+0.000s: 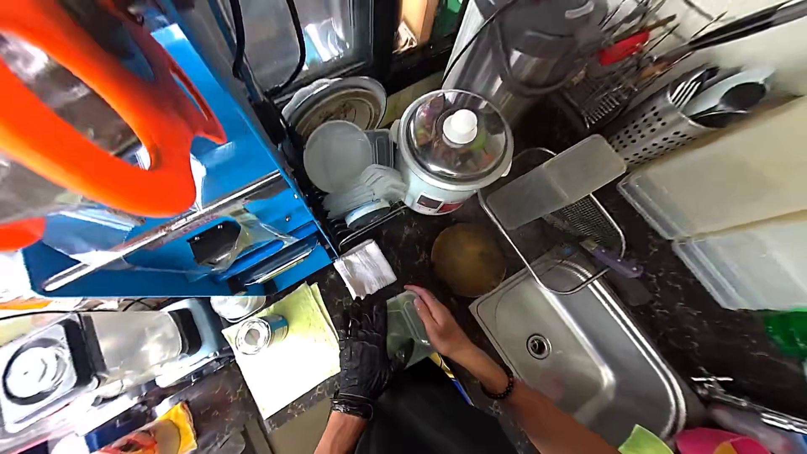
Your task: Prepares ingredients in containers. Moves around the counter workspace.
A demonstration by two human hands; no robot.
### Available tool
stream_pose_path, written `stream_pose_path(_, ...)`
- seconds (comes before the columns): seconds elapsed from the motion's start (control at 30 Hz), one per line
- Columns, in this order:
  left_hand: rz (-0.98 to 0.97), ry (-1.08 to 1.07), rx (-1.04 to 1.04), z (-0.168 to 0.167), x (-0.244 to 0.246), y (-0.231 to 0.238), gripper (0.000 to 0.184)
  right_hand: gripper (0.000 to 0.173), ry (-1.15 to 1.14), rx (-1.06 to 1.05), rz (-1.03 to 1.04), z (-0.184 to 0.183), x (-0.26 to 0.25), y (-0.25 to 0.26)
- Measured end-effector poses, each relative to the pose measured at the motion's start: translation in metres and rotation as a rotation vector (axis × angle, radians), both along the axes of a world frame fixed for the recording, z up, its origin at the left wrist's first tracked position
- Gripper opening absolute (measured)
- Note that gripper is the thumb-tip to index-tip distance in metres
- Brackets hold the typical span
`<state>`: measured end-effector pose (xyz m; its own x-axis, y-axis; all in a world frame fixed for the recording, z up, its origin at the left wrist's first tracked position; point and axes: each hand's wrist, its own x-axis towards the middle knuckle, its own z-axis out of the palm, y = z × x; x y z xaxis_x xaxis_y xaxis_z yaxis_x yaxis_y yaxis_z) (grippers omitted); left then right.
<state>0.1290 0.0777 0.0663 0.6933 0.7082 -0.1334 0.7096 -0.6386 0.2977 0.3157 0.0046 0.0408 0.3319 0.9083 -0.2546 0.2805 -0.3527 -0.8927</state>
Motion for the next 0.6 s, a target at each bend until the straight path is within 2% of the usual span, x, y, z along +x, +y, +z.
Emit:
stream_pose_path(0.13,-0.006,0.057,0.050,-0.005,0.002,-0.003,0.113,0.050,-0.053,0.025,0.068,-0.004,0.002,0.001)
stream_pose_path(0.43,0.020,0.021,0.086,-0.013,0.003,-0.003,0.111,0.043,-0.185,0.039,0.047,-0.004,0.003,0.002)
stream_pose_path(0.6,-0.016,0.025,0.052,-0.010,0.002,-0.004,0.113,0.049,0.082,0.013,0.083,-0.014,0.005,0.000)
